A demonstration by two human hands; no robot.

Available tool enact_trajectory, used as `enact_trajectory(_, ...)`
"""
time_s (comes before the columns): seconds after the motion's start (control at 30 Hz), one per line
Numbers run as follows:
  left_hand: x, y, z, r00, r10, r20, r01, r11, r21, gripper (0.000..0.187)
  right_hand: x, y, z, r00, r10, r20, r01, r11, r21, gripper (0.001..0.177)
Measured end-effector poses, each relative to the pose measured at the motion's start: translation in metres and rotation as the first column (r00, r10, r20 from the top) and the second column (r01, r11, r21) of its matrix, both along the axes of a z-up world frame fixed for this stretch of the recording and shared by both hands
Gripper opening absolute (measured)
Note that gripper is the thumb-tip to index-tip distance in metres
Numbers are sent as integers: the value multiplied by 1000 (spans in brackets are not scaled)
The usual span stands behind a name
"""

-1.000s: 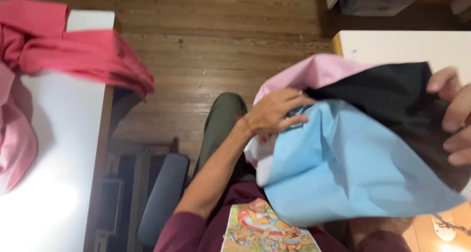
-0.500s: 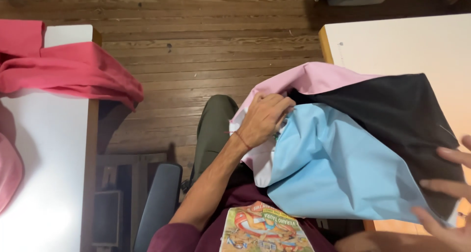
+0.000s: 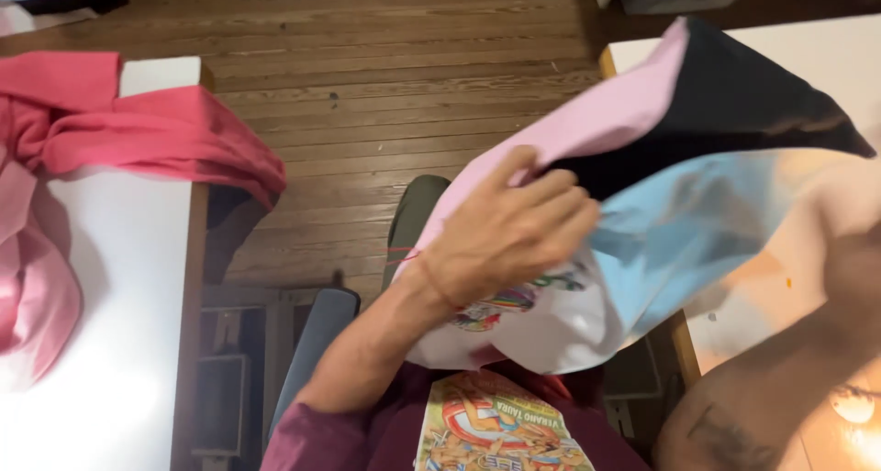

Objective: Inspecting and turning fabric bags inside out.

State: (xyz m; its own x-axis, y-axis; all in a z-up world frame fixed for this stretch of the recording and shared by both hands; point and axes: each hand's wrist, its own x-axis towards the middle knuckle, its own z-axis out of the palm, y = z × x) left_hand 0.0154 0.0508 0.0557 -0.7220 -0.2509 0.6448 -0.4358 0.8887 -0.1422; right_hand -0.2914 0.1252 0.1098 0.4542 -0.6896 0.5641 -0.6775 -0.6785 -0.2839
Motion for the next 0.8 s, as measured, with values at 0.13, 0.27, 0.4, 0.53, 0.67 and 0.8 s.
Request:
enact_trajectory(0.13, -4, 8, 14, 997, -65, -32, 68, 993, 99, 4, 86, -16, -32, 995, -45, 87, 44, 999, 8, 48)
enact_trajectory(0.27, 26, 9, -13, 884, 17, -468, 215, 874, 437, 16, 74, -34, -63, 996, -70, -60, 73, 996, 51, 30)
enact_trajectory(0.4, 59, 20, -83, 758, 495, -425, 68, 588, 806, 28, 64, -44, -75, 993, -86, -76, 97, 983, 157, 17)
enact_trajectory(0.53, 41, 47, -108, 788, 547, -281, -14, 473, 881, 37, 58, -61, -86, 991, 50, -120, -23, 977, 214, 20)
enact_trajectory(0.67, 13, 53, -143, 702, 638, -317, -34, 473, 880, 33, 47, -64, -103, 999, 8, -43, 2, 974, 227, 15)
enact_trajectory(0.8, 0, 41, -169, 550, 654, -519, 102, 565, 819, 38, 29, -73, -122, 981, -76, 181, 40, 980, 194, 14)
